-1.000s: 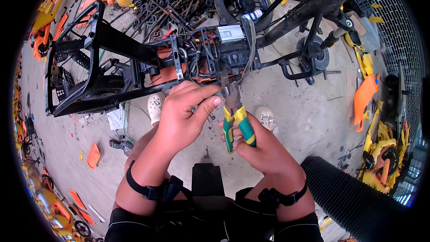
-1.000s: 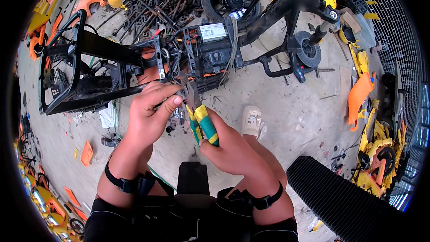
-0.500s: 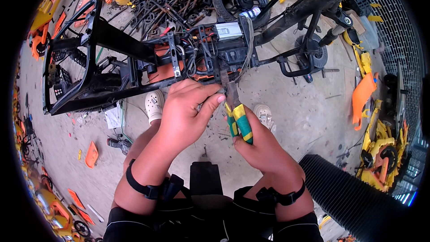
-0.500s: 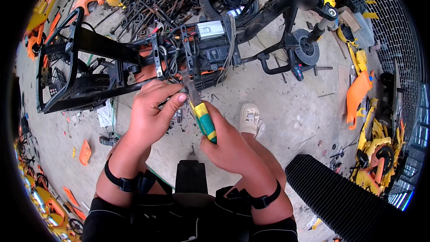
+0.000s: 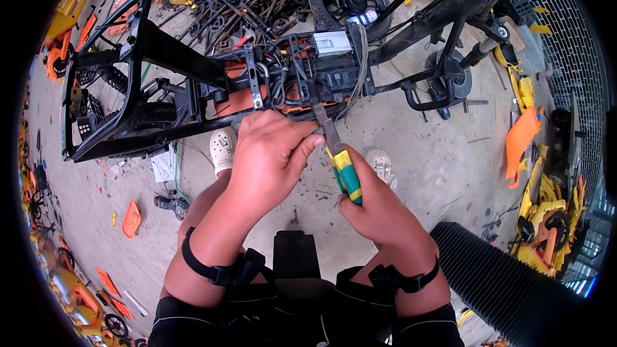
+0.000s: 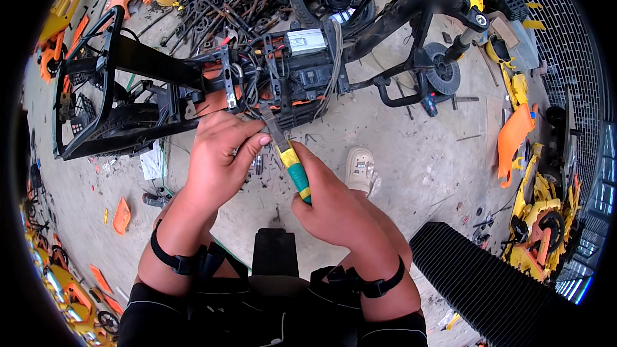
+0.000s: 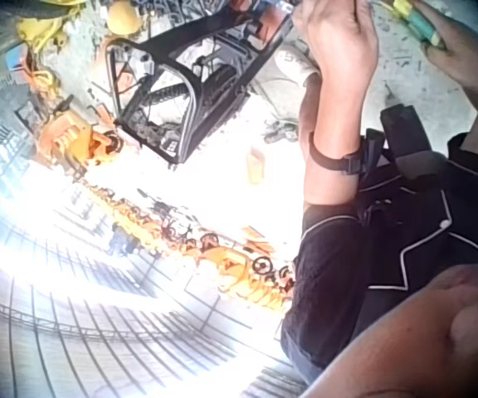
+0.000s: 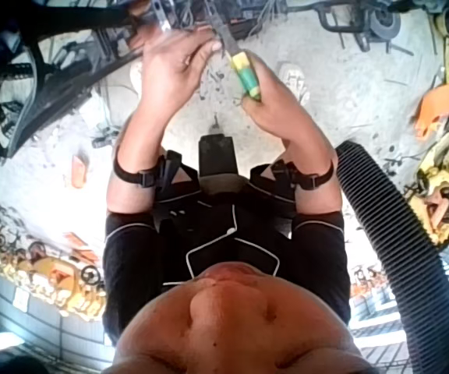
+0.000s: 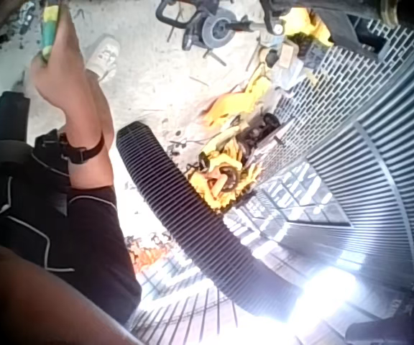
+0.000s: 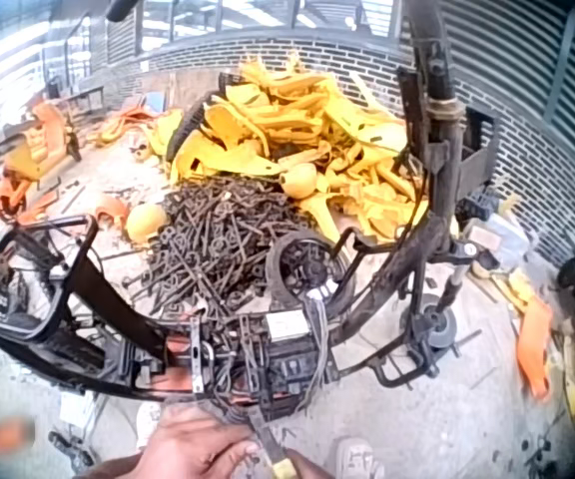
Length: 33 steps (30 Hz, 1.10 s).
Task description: The person uses pliers to strip insulation from a wire and then twists a wire connector onto the exposed ends while working on the electrical components of a motorcycle frame.
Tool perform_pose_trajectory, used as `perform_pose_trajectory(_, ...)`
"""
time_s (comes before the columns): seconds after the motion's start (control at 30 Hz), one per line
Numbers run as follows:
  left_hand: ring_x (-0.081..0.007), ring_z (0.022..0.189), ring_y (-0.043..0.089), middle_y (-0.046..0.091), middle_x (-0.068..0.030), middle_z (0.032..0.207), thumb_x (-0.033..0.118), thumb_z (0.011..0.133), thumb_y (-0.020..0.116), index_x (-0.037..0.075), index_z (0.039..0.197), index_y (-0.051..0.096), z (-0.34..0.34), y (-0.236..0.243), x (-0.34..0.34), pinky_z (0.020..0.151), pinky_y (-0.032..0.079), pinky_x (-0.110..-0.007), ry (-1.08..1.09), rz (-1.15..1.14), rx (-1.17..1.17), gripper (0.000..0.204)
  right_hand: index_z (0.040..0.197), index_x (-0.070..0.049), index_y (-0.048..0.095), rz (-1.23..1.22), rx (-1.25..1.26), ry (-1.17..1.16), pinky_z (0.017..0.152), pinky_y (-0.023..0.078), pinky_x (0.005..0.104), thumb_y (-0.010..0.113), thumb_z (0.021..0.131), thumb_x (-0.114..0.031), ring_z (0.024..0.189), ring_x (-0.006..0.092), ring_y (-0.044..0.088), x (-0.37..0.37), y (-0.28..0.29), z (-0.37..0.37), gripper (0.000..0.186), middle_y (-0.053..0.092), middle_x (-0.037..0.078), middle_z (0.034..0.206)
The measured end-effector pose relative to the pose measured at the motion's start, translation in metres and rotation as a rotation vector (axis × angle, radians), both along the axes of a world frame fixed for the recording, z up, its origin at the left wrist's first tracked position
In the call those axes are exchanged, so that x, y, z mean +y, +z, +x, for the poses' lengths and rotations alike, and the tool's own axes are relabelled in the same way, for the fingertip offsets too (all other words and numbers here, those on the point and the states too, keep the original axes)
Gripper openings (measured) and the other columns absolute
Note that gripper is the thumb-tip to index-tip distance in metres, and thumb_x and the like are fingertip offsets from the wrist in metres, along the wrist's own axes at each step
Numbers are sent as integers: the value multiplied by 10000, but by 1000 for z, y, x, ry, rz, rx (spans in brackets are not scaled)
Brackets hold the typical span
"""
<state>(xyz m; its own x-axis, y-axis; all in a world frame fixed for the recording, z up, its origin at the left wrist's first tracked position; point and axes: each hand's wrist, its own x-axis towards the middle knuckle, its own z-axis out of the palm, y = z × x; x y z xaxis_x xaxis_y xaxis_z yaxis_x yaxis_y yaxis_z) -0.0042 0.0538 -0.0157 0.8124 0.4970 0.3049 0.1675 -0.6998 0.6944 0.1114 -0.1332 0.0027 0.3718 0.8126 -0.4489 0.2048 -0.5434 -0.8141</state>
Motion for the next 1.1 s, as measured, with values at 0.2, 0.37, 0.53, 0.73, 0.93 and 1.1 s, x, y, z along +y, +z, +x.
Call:
perform_pose_trajectory(0.2,-269,791,610,644,-53,745,125,845,812,53,946,744,-2,6,1,879,443,-409,11,124,-5,142,1600,-64,315,-30,-42,54,1008,488,388,606,896,11,1160,299,637,2,4,3,766,631,189,1279)
perform_pose_trajectory(0.37,-270,781,603,631,-53,731,122,849,809,51,946,741,-5,8,4,877,444,-411,3,152,-7,139,1576,-68,344,14,-113,108,960,514,402,625,905,22,1109,298,662,8,6,3,733,635,183,1254)
perform_pose_trajectory(0.53,-259,769,601,638,-43,723,124,860,801,56,938,745,-5,12,4,865,439,-400,24,102,-18,117,1559,-82,370,81,22,-33,895,530,355,595,910,70,1014,222,652,7,-4,-2,703,623,124,1157)
perform_pose_trajectory(0.73,-244,766,609,661,-31,740,136,867,799,80,942,754,-6,14,3,828,426,-388,111,139,-81,104,1557,-88,380,200,199,-383,781,548,324,525,857,122,893,161,626,8,-5,-5,745,598,80,1094)
perform_pose_trajectory(0.93,-252,800,625,692,-56,800,140,864,811,72,969,765,-14,8,6,832,436,-365,144,7,-137,133,1566,-52,352,368,409,-516,773,547,319,499,828,117,917,162,633,-2,-3,29,771,622,99,1167)
perform_pose_trajectory(1.1,-256,891,671,745,-69,907,127,843,828,78,1010,781,-7,4,1,862,477,-368,110,-224,-139,181,1552,-31,339,246,489,-277,749,553,299,492,892,77,992,161,638,-2,2,10,687,605,123,1347)
